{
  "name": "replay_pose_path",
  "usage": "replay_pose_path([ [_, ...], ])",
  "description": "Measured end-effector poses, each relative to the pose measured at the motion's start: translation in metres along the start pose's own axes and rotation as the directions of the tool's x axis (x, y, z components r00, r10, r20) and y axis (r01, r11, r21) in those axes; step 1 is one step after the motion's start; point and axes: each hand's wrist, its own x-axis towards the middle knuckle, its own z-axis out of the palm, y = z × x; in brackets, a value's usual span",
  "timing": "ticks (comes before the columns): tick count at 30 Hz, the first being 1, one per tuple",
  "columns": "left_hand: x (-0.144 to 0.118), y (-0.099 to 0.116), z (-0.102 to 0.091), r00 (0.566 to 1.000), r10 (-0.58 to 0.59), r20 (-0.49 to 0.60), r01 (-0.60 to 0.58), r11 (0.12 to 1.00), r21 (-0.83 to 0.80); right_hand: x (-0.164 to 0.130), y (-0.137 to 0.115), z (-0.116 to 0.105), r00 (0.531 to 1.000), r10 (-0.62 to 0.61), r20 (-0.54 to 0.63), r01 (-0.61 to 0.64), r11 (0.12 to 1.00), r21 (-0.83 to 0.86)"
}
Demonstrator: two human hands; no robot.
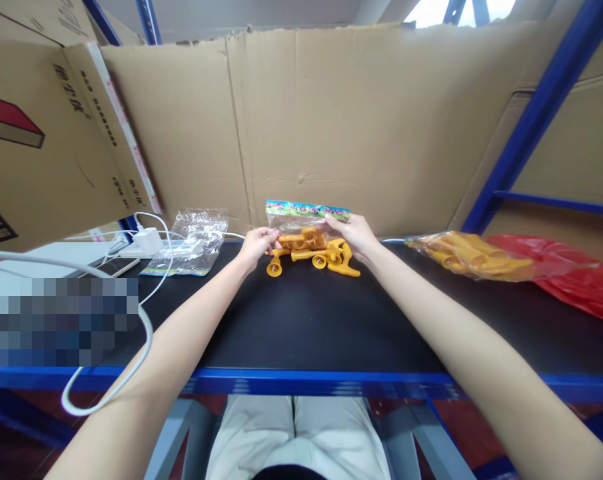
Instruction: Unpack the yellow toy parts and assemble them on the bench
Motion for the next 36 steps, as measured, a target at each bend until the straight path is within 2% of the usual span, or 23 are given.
replay_pose_path([
  [5,-0.002,0.006,0.002,0.998,0.005,-0.060,-0.010,0.996,-0.086,-0.003,-0.003,0.004,0.981,-0.188,0.037,0.191,0.975,-0.112],
  [7,-0.002,0.006,0.002,0.998,0.006,-0.057,-0.010,0.996,-0.087,-0.004,-0.003,0.004,0.976,-0.211,0.061,0.217,0.971,-0.100],
  [12,-0.002,0.001,0.000,0.998,0.024,0.050,-0.023,0.999,-0.028,-0.003,0.001,-0.001,0.988,-0.141,0.056,0.145,0.986,-0.078],
  [15,-0.004,-0.001,0.000,0.994,-0.017,0.111,0.012,0.999,0.045,-0.002,0.003,-0.002,0.994,-0.109,0.026,0.111,0.991,-0.081],
  [17,-0.004,-0.003,0.001,0.995,-0.029,0.091,0.023,0.997,0.069,-0.002,0.003,-0.002,0.992,-0.122,0.030,0.123,0.991,-0.050],
  [21,-0.003,-0.005,0.002,1.000,-0.002,-0.026,0.004,0.998,0.057,0.000,0.007,-0.003,0.983,-0.148,0.106,0.149,0.989,-0.008],
  [25,-0.002,-0.006,0.002,0.997,0.027,-0.066,-0.026,0.999,0.020,0.006,0.015,-0.008,0.981,-0.119,0.154,0.139,0.983,-0.123],
  [28,-0.002,-0.006,0.001,0.997,0.041,-0.059,-0.041,0.999,-0.009,0.008,0.017,-0.009,0.964,-0.230,0.133,0.259,0.926,-0.276],
  [31,-0.001,-0.007,-0.001,1.000,-0.010,0.017,0.011,0.999,-0.039,0.004,0.011,-0.005,0.904,-0.402,0.145,0.424,0.804,-0.417],
  [33,-0.001,-0.009,-0.003,0.996,-0.059,0.073,0.059,0.998,0.004,0.000,0.008,-0.001,0.865,-0.478,0.156,0.491,0.735,-0.468],
  [34,-0.001,-0.011,-0.003,0.993,-0.077,0.092,0.073,0.996,0.042,-0.002,0.007,0.000,0.860,-0.487,0.154,0.496,0.725,-0.477],
  [36,-0.001,-0.014,-0.003,0.992,-0.080,0.100,0.068,0.991,0.118,-0.004,0.007,0.002,0.886,-0.440,0.148,0.454,0.757,-0.470],
])
